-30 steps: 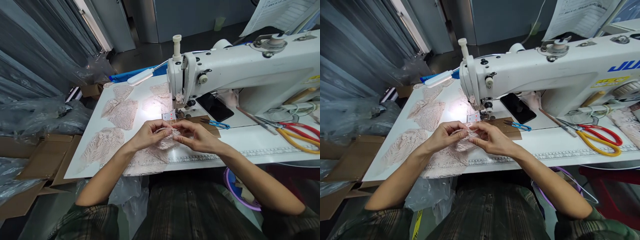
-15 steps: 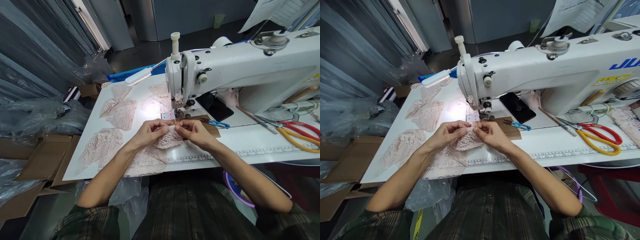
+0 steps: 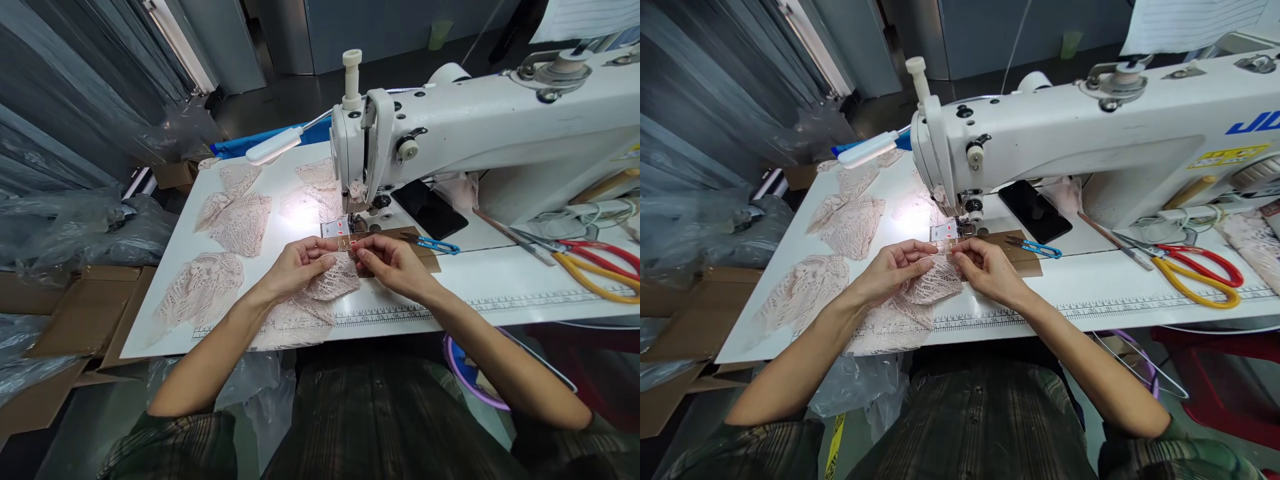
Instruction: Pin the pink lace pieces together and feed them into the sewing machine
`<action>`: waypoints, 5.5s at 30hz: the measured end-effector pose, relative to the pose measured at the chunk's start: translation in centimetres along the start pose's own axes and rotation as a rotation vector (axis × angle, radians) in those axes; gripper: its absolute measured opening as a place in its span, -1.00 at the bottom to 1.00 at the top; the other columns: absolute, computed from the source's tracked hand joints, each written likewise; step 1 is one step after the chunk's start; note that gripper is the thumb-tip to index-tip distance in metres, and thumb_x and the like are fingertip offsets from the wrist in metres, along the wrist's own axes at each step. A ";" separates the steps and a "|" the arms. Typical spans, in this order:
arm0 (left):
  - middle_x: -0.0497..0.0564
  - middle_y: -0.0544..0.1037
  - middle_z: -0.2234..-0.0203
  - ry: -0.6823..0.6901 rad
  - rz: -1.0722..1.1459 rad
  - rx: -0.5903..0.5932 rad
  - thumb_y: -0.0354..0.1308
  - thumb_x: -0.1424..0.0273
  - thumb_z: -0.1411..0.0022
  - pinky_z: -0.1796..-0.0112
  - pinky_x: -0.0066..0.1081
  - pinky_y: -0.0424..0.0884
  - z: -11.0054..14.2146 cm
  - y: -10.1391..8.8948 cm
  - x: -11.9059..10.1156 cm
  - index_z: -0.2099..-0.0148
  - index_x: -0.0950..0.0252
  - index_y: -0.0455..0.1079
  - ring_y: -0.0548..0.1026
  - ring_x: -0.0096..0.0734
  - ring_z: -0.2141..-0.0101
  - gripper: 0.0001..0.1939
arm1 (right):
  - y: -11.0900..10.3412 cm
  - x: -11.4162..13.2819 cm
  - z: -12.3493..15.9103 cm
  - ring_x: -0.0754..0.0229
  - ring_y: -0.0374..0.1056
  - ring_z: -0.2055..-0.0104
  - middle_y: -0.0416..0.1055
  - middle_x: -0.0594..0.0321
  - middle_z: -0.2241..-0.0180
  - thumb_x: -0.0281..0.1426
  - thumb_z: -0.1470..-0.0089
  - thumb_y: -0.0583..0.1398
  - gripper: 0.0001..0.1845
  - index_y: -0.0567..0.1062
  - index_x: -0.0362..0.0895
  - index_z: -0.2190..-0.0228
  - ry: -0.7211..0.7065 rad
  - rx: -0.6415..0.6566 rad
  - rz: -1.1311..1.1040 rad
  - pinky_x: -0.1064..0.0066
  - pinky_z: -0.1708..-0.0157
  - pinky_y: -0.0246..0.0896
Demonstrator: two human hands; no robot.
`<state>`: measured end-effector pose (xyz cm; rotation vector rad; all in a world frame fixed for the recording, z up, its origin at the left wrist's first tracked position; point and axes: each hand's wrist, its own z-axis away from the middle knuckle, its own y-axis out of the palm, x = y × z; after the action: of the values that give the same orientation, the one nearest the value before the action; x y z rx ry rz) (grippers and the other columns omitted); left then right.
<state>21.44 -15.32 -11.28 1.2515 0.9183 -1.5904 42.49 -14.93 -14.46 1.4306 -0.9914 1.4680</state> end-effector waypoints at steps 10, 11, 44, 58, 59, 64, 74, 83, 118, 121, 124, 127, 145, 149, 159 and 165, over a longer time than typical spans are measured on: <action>0.01 0.59 0.37 -0.006 -0.029 -0.018 0.39 0.25 -0.05 0.52 -0.57 0.25 0.5 0.4 -0.6 0.05 0.36 0.41 0.37 -0.62 0.54 -0.54 | 0.3 0.3 0.1 0.32 0.27 0.47 0.33 0.29 0.50 -0.13 -0.03 0.27 -0.65 0.43 -0.20 0.40 0.045 0.095 -0.062 0.44 0.44 0.21; 0.02 0.60 0.37 -0.006 -0.040 -0.019 0.38 0.25 -0.05 0.51 -0.57 0.26 0.6 0.4 -0.6 0.05 0.36 0.41 0.38 -0.61 0.53 -0.54 | 0.4 0.3 0.0 0.32 0.26 0.47 0.31 0.30 0.50 -0.11 -0.02 0.27 -0.63 0.41 -0.19 0.42 0.038 0.087 -0.076 0.44 0.44 0.20; 0.08 0.60 0.26 0.149 -0.292 -0.095 0.36 0.28 -0.03 0.18 -0.35 0.46 1.2 1.1 -0.7 0.21 0.33 0.53 0.54 -0.33 0.24 -0.71 | 2.4 0.3 0.8 0.38 0.00 0.56 0.13 0.41 0.57 -0.12 -0.08 0.23 -0.64 0.31 -0.14 0.45 -0.022 0.010 -0.021 0.48 0.57 -0.12; 0.01 0.56 0.45 0.445 -0.622 -0.479 0.24 0.37 -0.12 0.29 -0.30 0.43 0.5 -1.7 -0.9 0.42 0.25 0.37 0.51 -0.30 0.34 -0.88 | 5.1 1.1 5.7 0.42 -0.10 0.62 0.18 0.40 0.57 -0.25 0.07 0.25 -0.67 0.18 -0.10 0.48 0.305 0.241 -0.482 0.53 0.63 -0.26; 0.01 0.58 0.42 0.386 -0.527 -0.470 0.28 0.33 -0.11 0.33 -0.34 0.44 0.4 -2.0 -1.3 0.34 0.26 0.37 0.53 -0.32 0.35 -0.84 | 4.6 1.2 6.4 0.40 -0.03 0.60 0.24 0.34 0.54 -0.22 0.04 0.26 -0.67 0.22 -0.11 0.47 0.331 0.413 -0.381 0.51 0.61 -0.19; -0.03 0.58 0.48 0.097 -0.187 -0.134 0.38 0.23 -0.04 0.49 -0.49 0.34 0.6 -0.7 -2.9 0.06 0.33 0.29 0.48 -0.47 0.51 -0.51 | 0.7 1.4 4.7 0.31 0.13 0.48 0.21 0.36 0.49 -0.25 0.11 0.38 -0.58 0.32 -0.13 0.31 -0.066 -0.060 0.345 0.44 0.47 0.05; -0.04 0.58 0.50 -0.018 -0.144 -0.026 0.34 0.20 -0.10 0.49 -0.47 0.36 0.8 0.8 -2.1 -0.02 0.35 0.28 0.42 -0.51 0.59 -0.47 | 0.3 0.9 1.5 0.25 0.23 0.38 0.32 0.17 0.26 -0.40 -0.15 0.21 -0.73 0.43 -0.09 0.08 -0.502 -0.033 0.566 0.40 0.40 0.19; 0.04 0.63 0.40 -0.015 -0.197 -0.015 0.33 0.20 -0.11 0.47 -0.49 0.32 1.0 1.3 -2.0 -0.05 0.36 0.28 0.44 -0.50 0.53 -0.45 | 0.2 1.4 -0.2 0.34 0.15 0.52 0.35 0.26 0.45 -0.17 -0.13 0.21 -0.69 0.44 -0.18 0.27 -0.060 0.151 0.174 0.46 0.52 0.07; -0.01 0.56 0.38 0.117 -0.279 -0.093 0.29 0.28 -0.16 0.42 -0.49 0.41 1.3 0.6 -0.4 -0.09 0.29 0.23 0.51 -0.46 0.43 -0.50 | -2.9 4.3 2.1 0.41 -0.06 0.71 0.17 0.36 0.67 0.11 -0.18 0.04 -0.43 0.33 -0.13 0.51 -0.034 0.014 -0.182 0.46 0.67 -0.18; -0.07 0.51 0.42 0.130 -0.216 -0.075 0.33 0.28 -0.11 0.47 -0.54 0.38 0.6 0.9 -0.4 -0.05 0.30 0.23 0.49 -0.51 0.48 -0.48 | -2.9 3.7 1.8 0.31 0.24 0.50 0.36 0.25 0.49 0.07 -0.08 0.20 -0.48 0.47 -0.17 0.31 -0.038 0.081 0.085 0.48 0.56 0.09; -0.11 0.48 0.49 0.172 -0.181 -0.028 0.33 0.27 -0.11 0.51 -0.57 0.35 0.1 1.6 -0.2 -0.03 0.31 0.24 0.45 -0.57 0.55 -0.50 | -1.4 2.3 0.6 0.30 0.28 0.37 0.40 0.24 0.37 -0.13 0.05 0.37 -0.49 0.48 -0.19 0.14 -0.075 0.202 0.208 0.47 0.41 0.21; -0.10 0.51 0.48 0.190 -0.148 -0.017 0.32 0.25 -0.12 0.51 -0.58 0.34 0.0 1.8 -0.1 -0.03 0.31 0.25 0.47 -0.56 0.54 -0.50 | -0.4 1.4 -0.3 0.29 0.32 0.33 0.45 0.20 0.33 -0.16 -0.01 0.33 -0.60 0.52 -0.22 0.23 -0.066 0.296 0.115 0.44 0.32 0.27; 0.08 0.50 0.21 0.116 -0.243 0.037 0.31 0.38 -0.12 0.33 -0.44 0.47 1.0 -0.1 0.8 -0.18 0.34 0.18 0.50 -0.52 0.38 -0.38 | -0.7 0.9 -0.5 0.29 0.32 0.45 0.42 0.21 0.44 -0.20 -0.14 0.17 -0.68 0.48 -0.23 0.35 -0.034 0.073 0.156 0.45 0.43 0.21; 0.06 0.54 0.29 0.145 -0.254 0.010 0.26 0.39 -0.18 0.31 -0.42 0.48 1.5 -0.3 1.2 -0.15 0.36 0.25 0.51 -0.46 0.35 -0.49 | -0.5 1.2 -0.3 0.32 0.24 0.47 0.35 0.30 0.47 -0.19 -0.08 0.25 -0.60 0.43 -0.22 0.14 -0.006 0.167 0.269 0.48 0.47 0.14; 0.11 0.52 0.16 0.393 -0.431 -0.084 0.20 0.42 -0.21 0.21 -0.41 0.47 2.1 1.3 0.7 -0.20 0.29 0.25 0.53 -0.42 0.23 -0.48 | -0.8 3.1 0.3 0.38 0.13 0.51 0.29 0.30 0.53 -0.13 -0.14 0.22 -0.62 0.48 -0.24 0.42 -0.124 0.170 0.174 0.51 0.52 0.04; 0.04 0.58 0.36 0.218 -0.162 -0.129 0.33 0.26 -0.12 0.35 -0.49 0.46 2.2 -0.1 1.0 0.20 0.35 0.51 0.51 -0.46 0.39 -0.73 | -1.6 3.0 0.8 0.38 0.17 0.52 0.32 0.29 0.53 -0.09 -0.05 0.29 -0.59 0.50 -0.23 0.40 -0.063 0.082 0.112 0.53 0.56 0.05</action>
<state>20.57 -17.55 -11.74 1.3030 1.2684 -1.5108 44.26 -15.05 -11.50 1.5085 -1.0761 1.5683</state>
